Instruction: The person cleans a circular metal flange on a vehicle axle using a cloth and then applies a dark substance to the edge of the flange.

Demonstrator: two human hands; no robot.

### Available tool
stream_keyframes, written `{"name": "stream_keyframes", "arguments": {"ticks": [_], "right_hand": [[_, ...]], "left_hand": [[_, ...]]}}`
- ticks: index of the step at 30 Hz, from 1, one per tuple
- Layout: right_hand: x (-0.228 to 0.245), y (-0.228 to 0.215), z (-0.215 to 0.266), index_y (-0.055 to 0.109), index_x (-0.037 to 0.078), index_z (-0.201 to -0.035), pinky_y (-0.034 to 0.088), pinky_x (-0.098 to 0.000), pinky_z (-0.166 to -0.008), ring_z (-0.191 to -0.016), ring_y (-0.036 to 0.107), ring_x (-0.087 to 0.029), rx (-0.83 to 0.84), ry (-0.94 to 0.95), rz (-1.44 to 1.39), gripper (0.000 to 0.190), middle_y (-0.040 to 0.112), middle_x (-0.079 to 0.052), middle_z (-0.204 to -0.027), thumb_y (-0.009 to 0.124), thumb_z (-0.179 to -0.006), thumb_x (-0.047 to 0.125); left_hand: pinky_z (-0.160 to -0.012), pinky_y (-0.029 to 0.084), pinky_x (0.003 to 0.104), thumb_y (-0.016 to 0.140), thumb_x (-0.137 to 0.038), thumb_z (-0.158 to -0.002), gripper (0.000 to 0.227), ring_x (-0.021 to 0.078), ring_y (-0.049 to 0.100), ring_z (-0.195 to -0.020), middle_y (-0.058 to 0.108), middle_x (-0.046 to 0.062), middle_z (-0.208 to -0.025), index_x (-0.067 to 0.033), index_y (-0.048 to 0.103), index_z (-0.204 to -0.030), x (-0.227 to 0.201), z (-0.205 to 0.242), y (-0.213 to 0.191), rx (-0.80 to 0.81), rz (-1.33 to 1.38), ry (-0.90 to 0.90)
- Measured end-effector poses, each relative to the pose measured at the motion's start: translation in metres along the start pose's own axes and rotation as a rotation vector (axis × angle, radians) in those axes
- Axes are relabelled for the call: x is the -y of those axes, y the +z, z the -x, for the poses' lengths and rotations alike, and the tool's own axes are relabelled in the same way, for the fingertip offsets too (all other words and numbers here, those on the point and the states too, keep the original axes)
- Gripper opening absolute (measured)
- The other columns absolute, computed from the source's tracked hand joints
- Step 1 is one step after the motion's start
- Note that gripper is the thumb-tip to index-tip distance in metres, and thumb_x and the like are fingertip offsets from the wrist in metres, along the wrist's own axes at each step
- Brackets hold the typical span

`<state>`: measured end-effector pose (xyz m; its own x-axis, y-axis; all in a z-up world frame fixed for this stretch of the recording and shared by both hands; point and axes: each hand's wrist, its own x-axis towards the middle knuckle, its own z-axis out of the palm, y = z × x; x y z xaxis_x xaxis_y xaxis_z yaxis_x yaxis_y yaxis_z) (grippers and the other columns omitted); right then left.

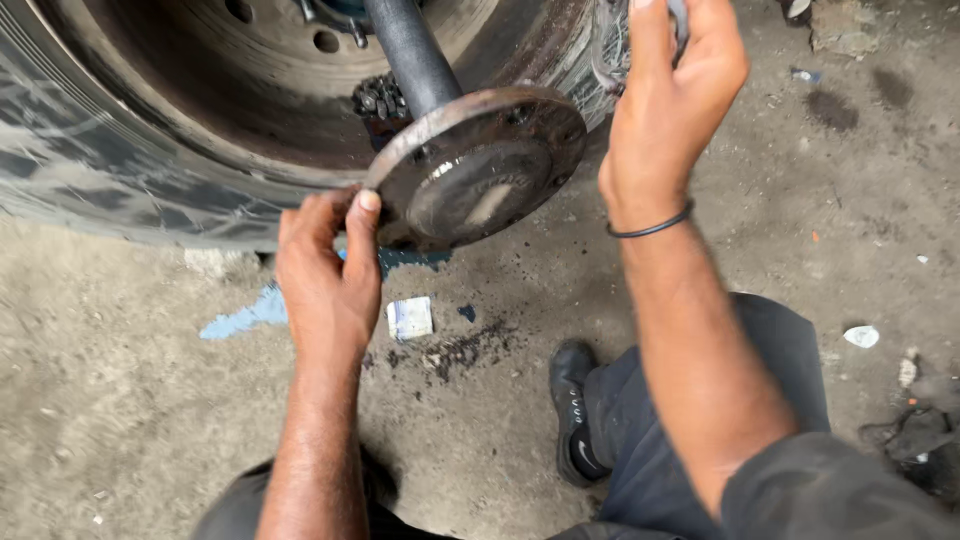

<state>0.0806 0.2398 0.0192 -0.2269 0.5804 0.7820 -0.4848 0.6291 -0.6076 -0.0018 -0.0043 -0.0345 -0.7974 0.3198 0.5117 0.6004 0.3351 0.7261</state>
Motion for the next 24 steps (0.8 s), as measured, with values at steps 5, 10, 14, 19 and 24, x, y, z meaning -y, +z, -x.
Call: {"name": "stream_keyframes", "arguments": {"ticks": [5, 10, 14, 19, 24], "right_hand": [[-0.011, -0.014, 0.032, 0.067, 0.000, -0.108, 0.046, -0.0254, -0.078, -0.089, 0.054, -0.006, 0.110, 0.095, 0.106, 0.009, 0.063, 0.003, -0.101, 0.068, -0.108, 0.008], [-0.018, -0.007, 0.083, 0.066, 0.001, -0.107, 0.039, -0.0238, -0.069, -0.080, 0.044, -0.004, 0.063, 0.348, -0.008, 0.011, 0.054, 0.005, -0.090, 0.069, -0.106, 0.011], [-0.019, -0.002, 0.058, 0.065, 0.001, -0.110, 0.040, -0.0225, -0.070, -0.081, 0.045, -0.003, 0.015, 0.177, 0.121, 0.013, 0.056, 0.005, -0.093, 0.069, -0.107, 0.013], [-0.019, -0.014, 0.040, 0.066, 0.002, -0.111, 0.042, -0.0247, -0.072, -0.084, 0.048, -0.005, -0.003, 0.176, -0.014, 0.012, 0.059, 0.004, -0.094, 0.068, -0.111, 0.013], [-0.013, -0.014, 0.065, 0.067, 0.001, -0.107, 0.045, -0.0227, -0.073, -0.086, 0.053, -0.004, 0.020, 0.255, 0.133, 0.011, 0.063, 0.003, -0.098, 0.069, -0.104, 0.012]], "left_hand": [[-0.077, 0.048, 0.039, 0.062, -0.033, -0.108, 0.034, 0.0235, 0.055, -0.091, 0.068, 0.009, -0.090, -0.0022, 0.075, -0.106, -0.005, -0.001, -0.003, 0.038, -0.002, -0.036], [-0.082, 0.048, 0.039, 0.062, -0.032, -0.110, 0.034, 0.0226, 0.055, -0.093, 0.067, 0.009, -0.092, -0.0014, 0.075, -0.105, -0.003, 0.000, -0.002, 0.026, -0.017, -0.020], [-0.076, 0.049, 0.038, 0.061, -0.034, -0.108, 0.034, 0.0212, 0.056, -0.092, 0.067, 0.007, -0.091, -0.0031, 0.075, -0.109, -0.006, -0.002, -0.001, 0.038, -0.004, -0.084], [-0.083, 0.049, 0.038, 0.062, -0.033, -0.110, 0.034, 0.0216, 0.056, -0.093, 0.068, 0.008, -0.092, -0.0024, 0.075, -0.108, -0.007, -0.001, -0.002, 0.023, -0.018, -0.023], [-0.075, 0.049, 0.038, 0.061, -0.035, -0.108, 0.034, 0.0223, 0.056, -0.090, 0.067, 0.008, -0.088, -0.0039, 0.076, -0.107, -0.006, -0.001, -0.001, 0.056, -0.024, -0.109]]}}
